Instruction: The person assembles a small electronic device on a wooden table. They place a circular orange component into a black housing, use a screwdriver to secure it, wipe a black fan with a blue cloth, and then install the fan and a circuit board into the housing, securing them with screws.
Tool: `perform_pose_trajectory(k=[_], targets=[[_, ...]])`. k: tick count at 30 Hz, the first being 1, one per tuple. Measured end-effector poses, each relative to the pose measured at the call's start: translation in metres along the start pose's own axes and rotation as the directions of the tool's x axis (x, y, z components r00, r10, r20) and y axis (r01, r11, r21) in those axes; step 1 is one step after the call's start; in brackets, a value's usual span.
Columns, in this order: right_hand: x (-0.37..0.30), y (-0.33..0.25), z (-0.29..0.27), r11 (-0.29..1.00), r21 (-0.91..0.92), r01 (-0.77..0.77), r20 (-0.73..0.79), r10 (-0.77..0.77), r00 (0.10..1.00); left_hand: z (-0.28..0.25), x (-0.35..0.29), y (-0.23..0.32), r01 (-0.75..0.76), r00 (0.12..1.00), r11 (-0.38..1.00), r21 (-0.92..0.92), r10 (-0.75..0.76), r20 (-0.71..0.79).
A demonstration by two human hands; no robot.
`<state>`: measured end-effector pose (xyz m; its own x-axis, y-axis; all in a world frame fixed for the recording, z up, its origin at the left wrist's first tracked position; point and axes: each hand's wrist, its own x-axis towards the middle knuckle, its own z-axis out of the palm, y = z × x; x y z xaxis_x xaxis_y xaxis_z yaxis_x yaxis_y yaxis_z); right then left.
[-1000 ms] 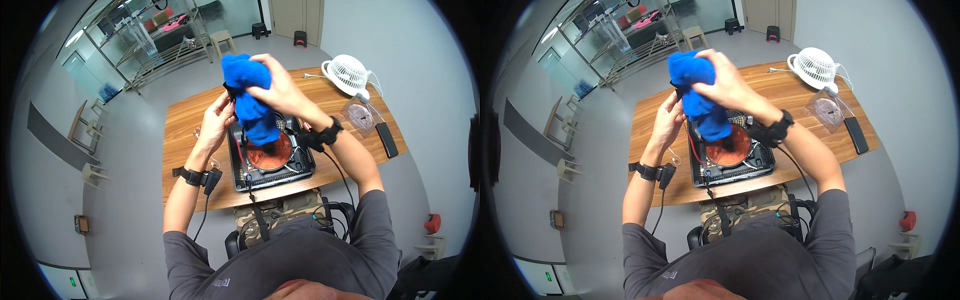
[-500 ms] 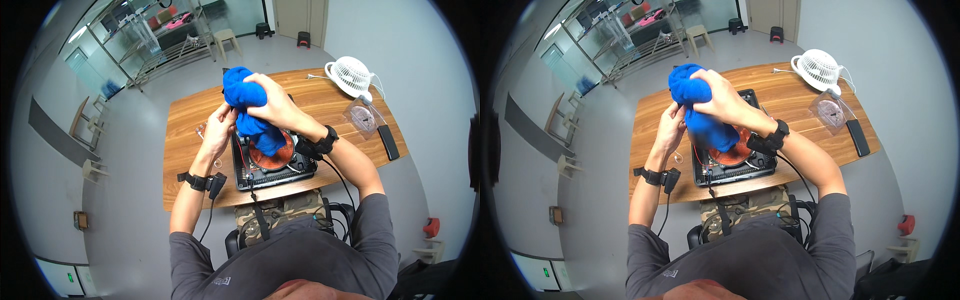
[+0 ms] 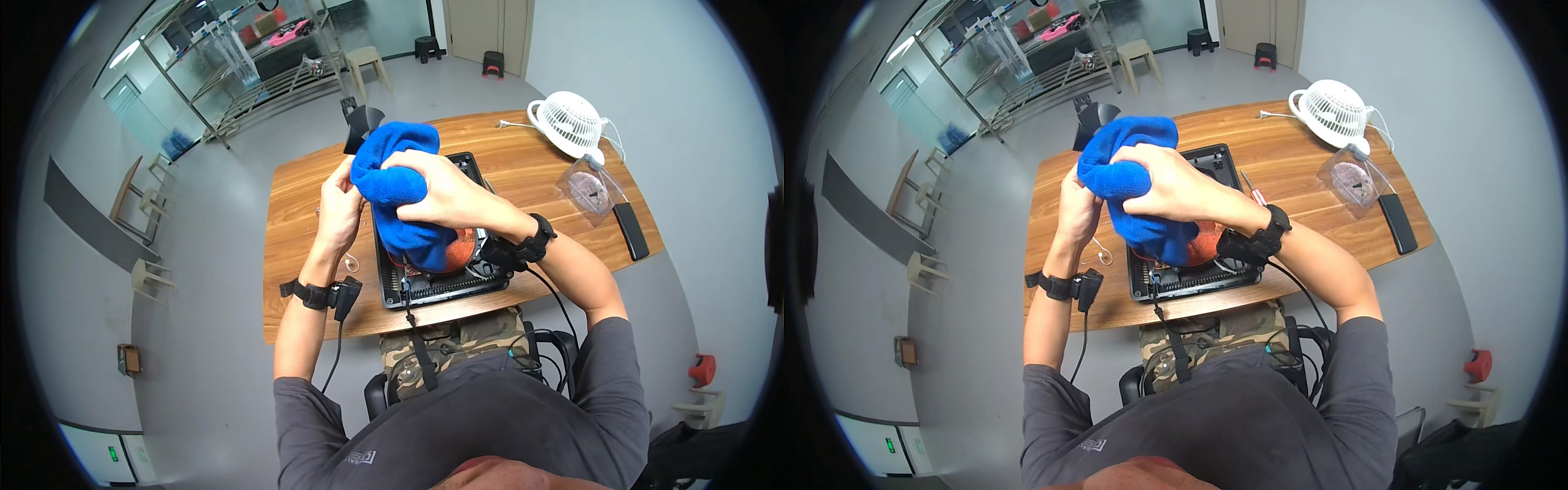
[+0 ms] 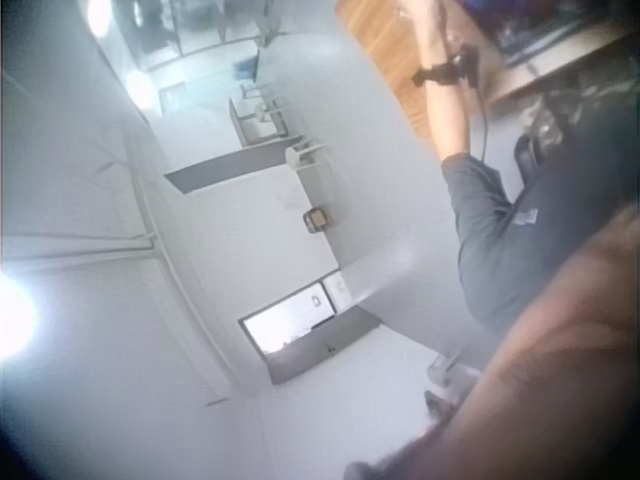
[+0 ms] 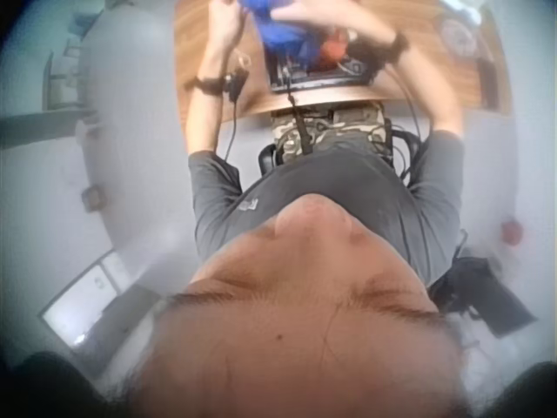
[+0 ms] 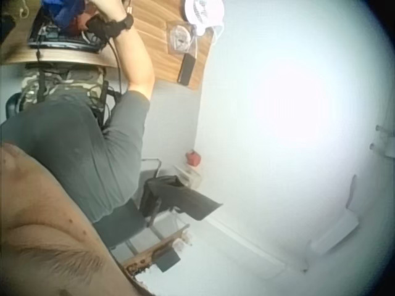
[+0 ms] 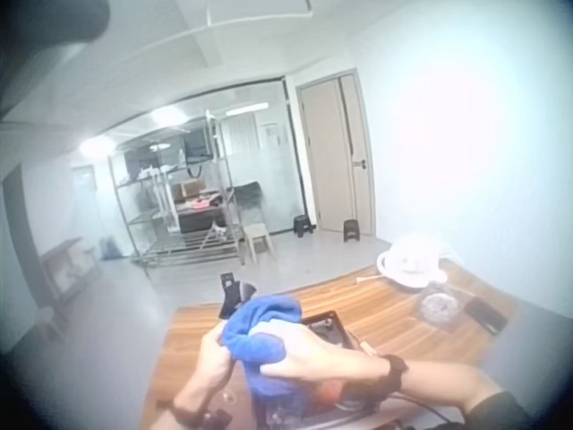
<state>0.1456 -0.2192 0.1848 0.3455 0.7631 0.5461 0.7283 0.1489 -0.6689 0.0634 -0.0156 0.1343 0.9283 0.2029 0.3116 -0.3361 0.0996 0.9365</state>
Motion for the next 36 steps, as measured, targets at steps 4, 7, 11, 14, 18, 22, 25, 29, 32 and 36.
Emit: perform_pose_trajectory(k=[4, 7, 11, 14, 18, 22, 25, 29, 32, 36], targets=[[-0.004, -0.001, -0.013, 0.990, 0.082, -0.115, 0.030, 0.113, 0.993, -0.007, -0.009, -0.007, 0.021, 1.000, 0.992, -0.126, -0.022, 0.000], [-0.004, 0.006, -0.036, 0.948, 0.265, -0.175, -0.109, 0.209, 0.972, -0.014, -0.021, -0.003, 0.090, 0.994, 0.973, -0.214, -0.075, 0.077], [-0.002, -0.016, -0.049, 0.983, 0.165, -0.083, -0.322, 0.134, 0.937, -0.014, -0.036, 0.001, 0.154, 0.982, 0.961, -0.228, -0.124, 0.141], [-0.002, -0.033, -0.032, 0.996, 0.091, -0.010, -0.326, 0.039, 0.945, -0.009, -0.044, 0.007, 0.176, 0.977, 0.957, -0.232, -0.142, 0.156], [0.001, -0.053, -0.005, 0.947, -0.300, 0.114, -0.206, -0.181, 0.962, 0.005, -0.055, 0.006, 0.143, 0.989, 0.975, -0.172, -0.147, -0.007], [0.004, -0.060, -0.005, 0.899, -0.396, 0.184, -0.136, -0.256, 0.957, 0.013, -0.061, 0.021, 0.083, 0.997, 0.977, -0.198, -0.081, 0.017], [0.007, -0.056, -0.007, 0.877, -0.445, 0.180, -0.110, -0.253, 0.961, 0.004, -0.063, 0.016, 0.110, 0.994, 0.977, -0.180, -0.106, 0.036], [0.010, -0.047, -0.012, 0.870, -0.480, 0.110, -0.132, -0.195, 0.972, -0.001, -0.063, 0.008, 0.091, 0.994, 0.982, -0.167, -0.080, 0.071], [0.012, -0.038, -0.023, 0.838, -0.545, 0.037, -0.175, -0.157, 0.972, 0.000, -0.064, 0.014, 0.116, 0.982, 0.980, -0.163, -0.088, 0.168], [0.012, -0.035, -0.043, 0.862, -0.499, -0.092, -0.278, -0.058, 0.959, -0.002, -0.069, 0.011, 0.127, 0.979, 0.975, -0.184, -0.094, 0.180]])
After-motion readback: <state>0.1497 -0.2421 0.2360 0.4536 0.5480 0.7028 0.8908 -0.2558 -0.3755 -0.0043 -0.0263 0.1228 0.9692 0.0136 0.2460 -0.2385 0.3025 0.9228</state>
